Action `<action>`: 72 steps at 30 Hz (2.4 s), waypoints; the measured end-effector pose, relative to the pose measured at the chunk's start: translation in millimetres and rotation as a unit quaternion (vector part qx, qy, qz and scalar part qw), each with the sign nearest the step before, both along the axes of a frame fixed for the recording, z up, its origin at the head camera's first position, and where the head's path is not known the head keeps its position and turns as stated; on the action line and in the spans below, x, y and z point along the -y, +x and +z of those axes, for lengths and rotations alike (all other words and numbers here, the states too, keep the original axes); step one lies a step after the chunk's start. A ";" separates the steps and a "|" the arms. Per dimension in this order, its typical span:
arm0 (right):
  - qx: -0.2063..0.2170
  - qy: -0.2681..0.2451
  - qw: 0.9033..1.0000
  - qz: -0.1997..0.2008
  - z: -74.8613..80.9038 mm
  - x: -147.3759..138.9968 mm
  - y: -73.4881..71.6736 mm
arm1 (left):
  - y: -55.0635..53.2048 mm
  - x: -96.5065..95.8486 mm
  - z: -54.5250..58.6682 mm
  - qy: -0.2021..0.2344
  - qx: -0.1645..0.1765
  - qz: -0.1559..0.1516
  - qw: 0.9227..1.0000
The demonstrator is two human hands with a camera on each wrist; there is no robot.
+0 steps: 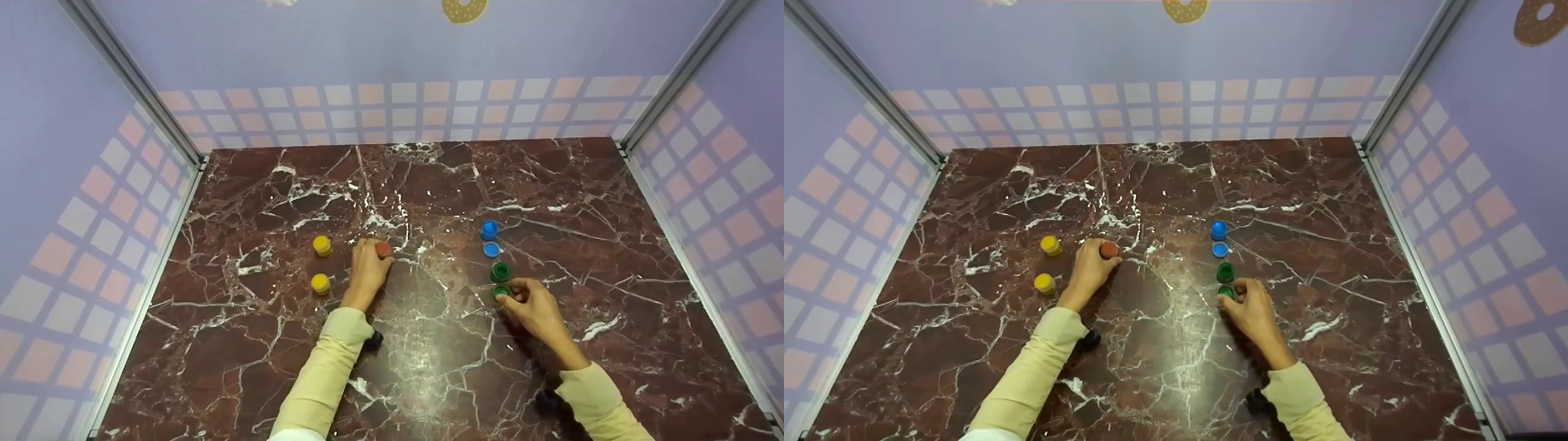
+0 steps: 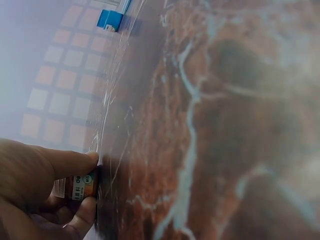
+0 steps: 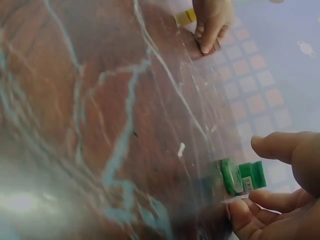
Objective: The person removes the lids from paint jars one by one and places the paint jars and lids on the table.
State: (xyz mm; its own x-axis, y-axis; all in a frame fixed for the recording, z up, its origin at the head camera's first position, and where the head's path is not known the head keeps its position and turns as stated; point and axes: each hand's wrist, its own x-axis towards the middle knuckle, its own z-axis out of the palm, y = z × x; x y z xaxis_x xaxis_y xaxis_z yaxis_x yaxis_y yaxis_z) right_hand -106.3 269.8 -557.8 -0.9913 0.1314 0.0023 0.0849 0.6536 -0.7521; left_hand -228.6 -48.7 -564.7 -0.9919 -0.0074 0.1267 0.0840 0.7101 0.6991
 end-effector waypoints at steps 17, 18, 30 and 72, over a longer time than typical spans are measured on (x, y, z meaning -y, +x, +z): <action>-0.157 -0.061 0.985 -0.040 22.0 15.5 8.4 | 27.8 -5.9 3.0 -0.009 -0.012 -0.025 1.000; -0.161 -0.067 0.984 -0.036 22.6 17.2 8.1 | 29.9 -6.9 3.2 -0.006 -0.013 -0.029 0.999; -0.179 -0.057 0.982 0.024 23.2 38.7 2.7 | 56.6 -21.1 1.9 -0.014 -0.017 -0.061 0.998; -0.145 0.048 0.963 0.224 16.9 112.5 -10.2 | 108.0 -46.9 -6.7 -0.057 -0.060 -0.182 0.980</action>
State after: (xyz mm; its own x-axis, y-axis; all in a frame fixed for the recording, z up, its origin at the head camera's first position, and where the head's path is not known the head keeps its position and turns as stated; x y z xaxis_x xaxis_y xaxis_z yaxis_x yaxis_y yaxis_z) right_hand -116.6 157.3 -540.9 -0.9043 -0.3231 0.2791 -0.4262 0.6432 -0.6362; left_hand -120.6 -1.8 -571.3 -0.9045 0.3644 0.2215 0.4221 0.6915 0.5862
